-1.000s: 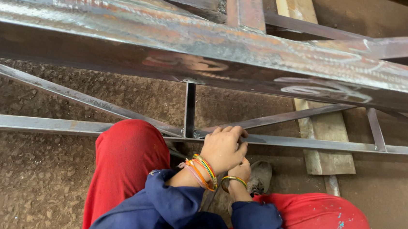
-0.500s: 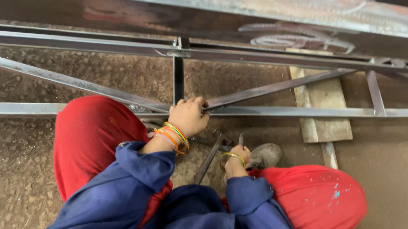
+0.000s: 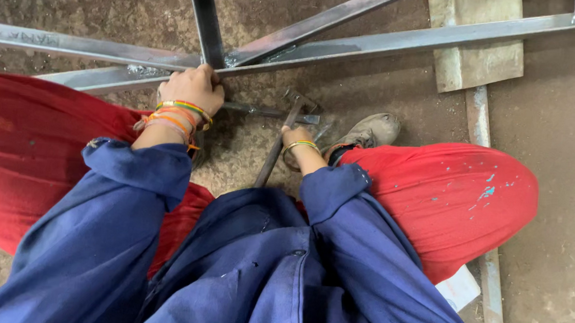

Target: The person uses a hammer and a metal rod to strike and position components of a large metal structure, handling a metal pin and using the rod as a lever to align metal beams.

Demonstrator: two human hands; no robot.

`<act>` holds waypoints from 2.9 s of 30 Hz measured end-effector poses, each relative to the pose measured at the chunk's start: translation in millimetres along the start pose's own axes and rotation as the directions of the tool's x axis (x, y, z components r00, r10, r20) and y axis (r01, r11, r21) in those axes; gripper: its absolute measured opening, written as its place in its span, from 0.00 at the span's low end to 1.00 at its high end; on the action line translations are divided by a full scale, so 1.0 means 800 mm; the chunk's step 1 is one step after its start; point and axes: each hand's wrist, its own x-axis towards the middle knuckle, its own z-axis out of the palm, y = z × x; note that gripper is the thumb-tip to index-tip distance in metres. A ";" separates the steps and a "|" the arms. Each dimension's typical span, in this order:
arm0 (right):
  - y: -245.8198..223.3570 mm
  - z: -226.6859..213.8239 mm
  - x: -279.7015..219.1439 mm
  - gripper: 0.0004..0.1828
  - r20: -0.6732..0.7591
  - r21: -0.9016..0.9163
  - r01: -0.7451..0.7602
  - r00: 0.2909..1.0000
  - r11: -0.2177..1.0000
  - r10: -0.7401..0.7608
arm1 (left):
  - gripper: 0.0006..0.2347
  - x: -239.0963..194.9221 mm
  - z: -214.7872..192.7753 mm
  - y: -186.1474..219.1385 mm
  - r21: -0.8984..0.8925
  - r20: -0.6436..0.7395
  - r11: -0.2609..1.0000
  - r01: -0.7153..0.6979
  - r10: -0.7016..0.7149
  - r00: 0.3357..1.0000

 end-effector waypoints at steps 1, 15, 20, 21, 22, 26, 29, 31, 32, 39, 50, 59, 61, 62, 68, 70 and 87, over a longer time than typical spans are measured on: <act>-0.009 0.006 0.007 0.24 0.055 0.068 -0.048 0.998 0.997 0.044 | 0.12 0.004 0.007 -0.002 0.016 0.015 1.000 0.003 -0.003 1.000; -0.029 -0.007 -0.032 0.24 -0.429 0.591 0.079 0.873 0.803 0.230 | 0.17 0.038 0.140 -0.049 0.350 0.201 0.914 -0.203 0.138 0.970; 0.001 -0.038 -0.026 0.19 -0.187 0.384 -0.132 0.958 0.914 0.217 | 0.26 0.064 0.162 -0.054 0.433 0.326 0.884 -0.179 0.032 0.945; 0.007 -0.035 -0.025 0.18 -0.142 0.338 -0.151 0.968 0.929 0.209 | 0.26 0.067 0.166 -0.057 0.468 0.358 0.867 -0.171 -0.009 0.934; 0.009 -0.032 -0.024 0.18 -0.103 0.292 -0.160 0.975 0.943 0.197 | 0.24 0.070 0.171 -0.057 0.464 0.332 0.870 -0.167 0.004 0.943; 0.000 -0.012 -0.024 0.15 -0.126 0.187 -0.004 0.992 0.982 0.028 | 0.16 0.074 0.186 -0.063 0.503 0.261 0.842 -0.194 0.066 0.963; -0.015 -0.009 -0.023 0.14 -0.223 0.131 0.239 0.953 0.962 -0.206 | 0.13 0.080 0.191 -0.059 0.526 0.187 0.820 -0.226 0.148 0.971; -0.021 -0.005 -0.023 0.14 -0.203 0.091 0.302 0.939 0.949 -0.279 | 0.12 0.082 0.183 -0.056 0.535 0.187 0.809 -0.243 0.167 0.968; -0.021 -0.005 -0.022 0.13 -0.193 0.071 0.333 0.929 0.940 -0.315 | 0.11 0.080 0.178 -0.052 0.540 0.219 0.802 -0.253 0.156 0.963; -0.023 0.011 0.000 0.24 -0.004 0.365 0.144 0.988 0.920 -0.153 | 0.13 0.032 0.113 -0.007 0.293 0.471 0.908 -0.300 0.136 0.872; -0.057 0.038 -0.137 0.19 -0.301 0.842 0.246 0.953 0.480 0.039 | 0.16 -0.127 0.079 0.062 -0.251 0.370 0.898 -0.362 0.434 0.821; -0.149 0.012 -0.291 0.20 -0.418 0.579 0.568 0.823 0.585 -0.385 | 0.11 -0.257 0.026 0.029 -0.885 0.444 0.179 0.430 0.044 0.895; -0.156 0.025 -0.286 0.22 -0.278 0.579 0.599 0.783 0.553 -0.557 | 0.12 -0.261 0.026 0.033 -0.864 0.503 0.017 0.504 -0.037 0.864; -0.156 0.035 -0.279 0.24 -0.198 0.581 0.610 0.749 0.540 -0.633 | 0.12 -0.260 0.026 0.033 -0.841 0.537 -0.105 0.531 -0.031 0.843; -0.131 0.078 -0.244 0.11 0.254 0.535 0.307 0.830 0.787 -0.496 | 0.11 -0.240 0.038 0.032 -0.693 0.636 -0.459 0.555 -0.026 0.772; -0.116 0.085 -0.243 0.13 0.281 0.625 0.214 0.835 0.751 -0.472 | 0.12 -0.238 0.055 0.031 -0.712 0.632 -0.427 0.558 -0.041 0.774; -0.315 0.006 -0.101 0.21 0.254 0.413 0.351 0.841 0.840 -0.477 | 0.15 0.066 0.120 0.059 -0.879 0.461 -0.330 0.343 -0.411 0.786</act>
